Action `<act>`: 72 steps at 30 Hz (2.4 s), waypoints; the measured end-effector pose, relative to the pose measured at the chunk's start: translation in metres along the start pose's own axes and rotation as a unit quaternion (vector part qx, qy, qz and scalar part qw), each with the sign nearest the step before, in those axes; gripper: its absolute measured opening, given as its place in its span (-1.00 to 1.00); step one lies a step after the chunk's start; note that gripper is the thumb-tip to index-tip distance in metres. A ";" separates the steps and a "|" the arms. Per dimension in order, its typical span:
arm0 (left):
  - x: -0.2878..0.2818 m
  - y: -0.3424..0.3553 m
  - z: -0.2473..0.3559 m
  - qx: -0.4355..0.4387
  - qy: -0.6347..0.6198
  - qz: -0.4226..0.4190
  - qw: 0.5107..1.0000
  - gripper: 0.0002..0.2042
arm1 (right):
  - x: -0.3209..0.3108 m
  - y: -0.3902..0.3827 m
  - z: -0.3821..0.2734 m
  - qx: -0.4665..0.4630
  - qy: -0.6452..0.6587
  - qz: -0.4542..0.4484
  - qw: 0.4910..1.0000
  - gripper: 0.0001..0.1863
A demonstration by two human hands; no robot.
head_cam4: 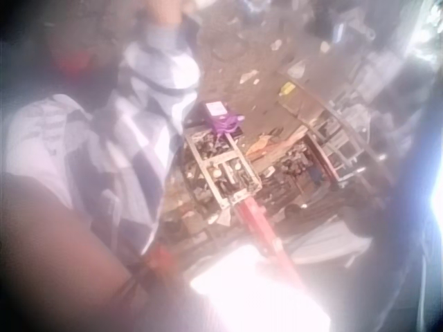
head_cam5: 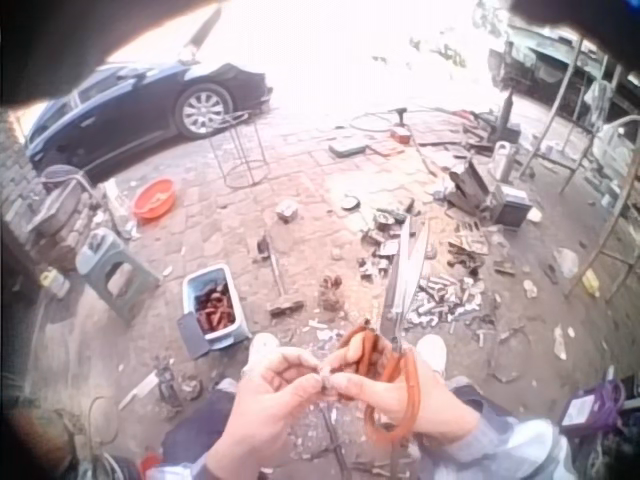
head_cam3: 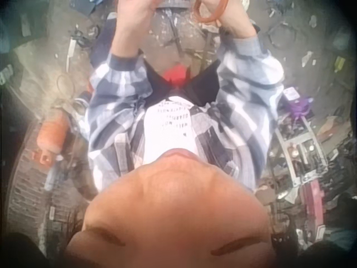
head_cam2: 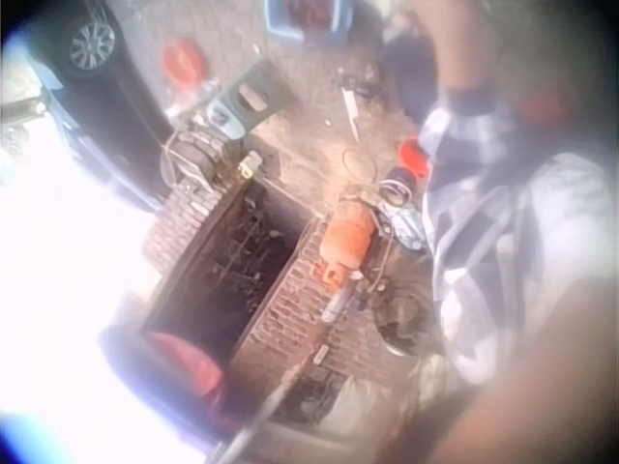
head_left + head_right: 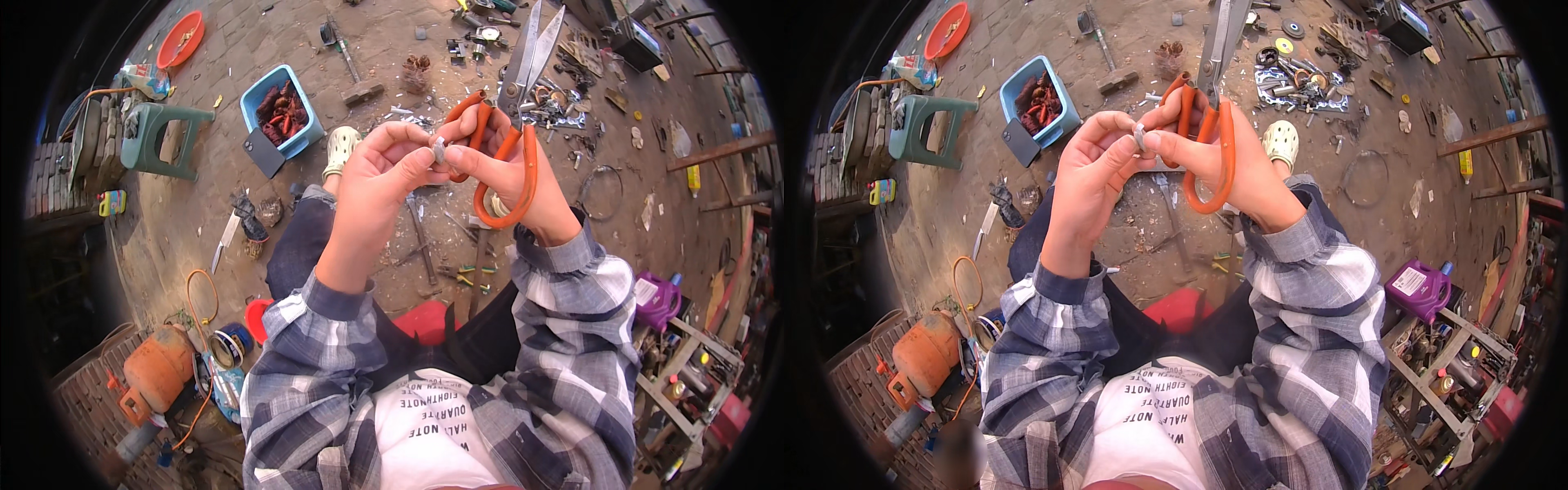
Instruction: The person sits on the ground and uses orange-handled shears to cut and shape a small metal piece. They repeatedly bend and trim the metal, occasionally using a metal file to refine the edges. The workspace is cluttered with tools and debris.
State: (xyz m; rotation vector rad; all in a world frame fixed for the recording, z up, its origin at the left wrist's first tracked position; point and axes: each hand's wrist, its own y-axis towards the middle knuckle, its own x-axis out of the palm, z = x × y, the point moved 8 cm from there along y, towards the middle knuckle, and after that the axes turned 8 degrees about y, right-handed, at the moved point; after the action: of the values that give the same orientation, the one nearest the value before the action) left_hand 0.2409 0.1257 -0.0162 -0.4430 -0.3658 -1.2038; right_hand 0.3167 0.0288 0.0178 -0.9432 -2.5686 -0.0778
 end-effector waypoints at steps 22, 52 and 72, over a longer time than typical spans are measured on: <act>-0.001 -0.006 -0.011 -0.077 -0.096 -0.024 0.992 -0.76 | 0.002 -0.005 -0.004 -0.047 0.032 0.009 0.998 -0.67; -0.015 -0.004 0.008 0.006 -0.084 0.022 0.996 -0.77 | -0.001 -0.017 -0.013 -0.189 -0.538 0.019 0.821 -0.43; -0.019 -0.004 0.010 0.009 -0.018 -0.019 1.000 -0.72 | 0.001 -0.020 0.000 -0.160 -0.534 -0.007 0.831 -0.47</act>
State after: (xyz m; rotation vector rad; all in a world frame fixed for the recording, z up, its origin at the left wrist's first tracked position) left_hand 0.2306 0.1454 -0.0163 -0.4455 -0.4174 -1.2299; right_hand 0.3034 0.0137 0.0202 -1.3563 -3.6741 0.0371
